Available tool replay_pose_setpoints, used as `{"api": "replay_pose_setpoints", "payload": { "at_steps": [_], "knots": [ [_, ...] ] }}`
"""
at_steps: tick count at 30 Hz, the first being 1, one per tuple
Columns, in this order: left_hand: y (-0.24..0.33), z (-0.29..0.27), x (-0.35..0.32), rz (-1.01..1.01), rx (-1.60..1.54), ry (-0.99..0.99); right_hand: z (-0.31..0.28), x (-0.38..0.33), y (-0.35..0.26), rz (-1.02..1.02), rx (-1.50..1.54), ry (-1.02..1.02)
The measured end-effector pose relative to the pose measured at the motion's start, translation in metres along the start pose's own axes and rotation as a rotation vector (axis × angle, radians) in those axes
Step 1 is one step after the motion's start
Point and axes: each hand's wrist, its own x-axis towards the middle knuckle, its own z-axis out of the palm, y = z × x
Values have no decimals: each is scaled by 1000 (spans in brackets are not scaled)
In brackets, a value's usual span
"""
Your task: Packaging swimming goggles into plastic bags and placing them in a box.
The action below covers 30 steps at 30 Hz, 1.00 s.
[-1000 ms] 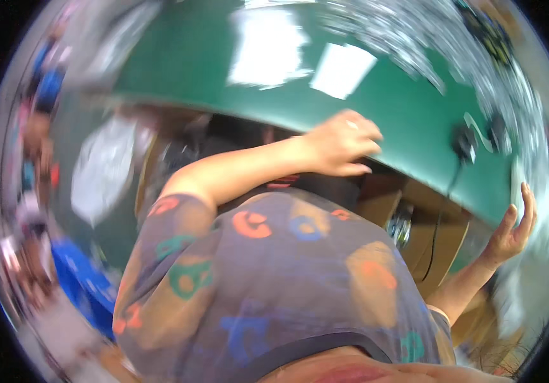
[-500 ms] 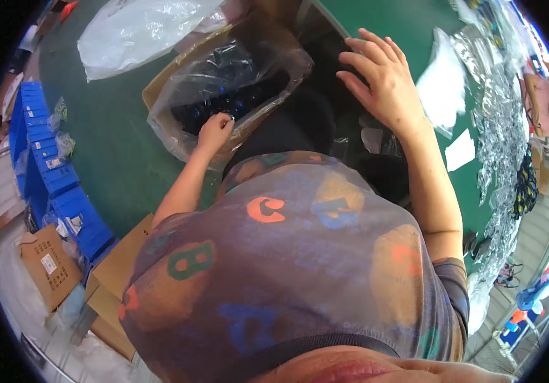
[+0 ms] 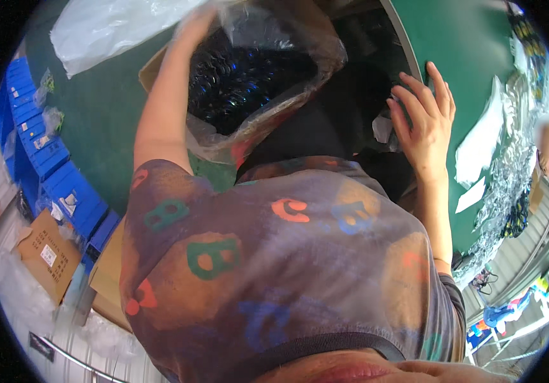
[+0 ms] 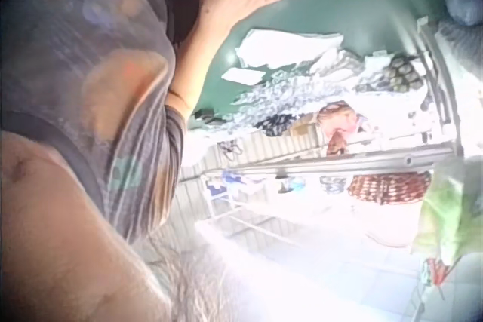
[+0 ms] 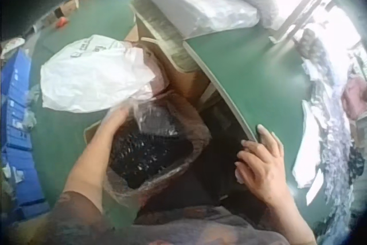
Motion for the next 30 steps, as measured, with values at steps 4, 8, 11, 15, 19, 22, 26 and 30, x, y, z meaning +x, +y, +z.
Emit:
{"api": "replay_pose_setpoints", "payload": {
  "at_steps": [4, 8, 11, 15, 19, 22, 26, 30],
  "knots": [
    [-21, -30, 17, -29, -241, 143, 0, 8, -4, 27, 23, -25],
    [-47, 28, -53, -123, -353, 19, 2, 15, -3, 42, 55, -41],
    [-90, 116, -120, -246, -527, -77, 4, 15, -1, 74, 38, -70],
    [-179, 175, -190, -458, -419, 200, 2, 22, -4, 50, 46, -84],
    [-182, 79, -135, -664, -353, 14, 5, 17, -2, 83, 45, -93],
    [-142, -6, -74, -729, -261, -134, 7, 16, -1, 101, 48, -92],
    [-165, -32, -55, -700, -501, 17, 7, 17, 2, 97, 79, -82],
    [-168, 34, -105, -670, -340, 163, 6, 18, 4, 98, 88, -77]
  ]
}}
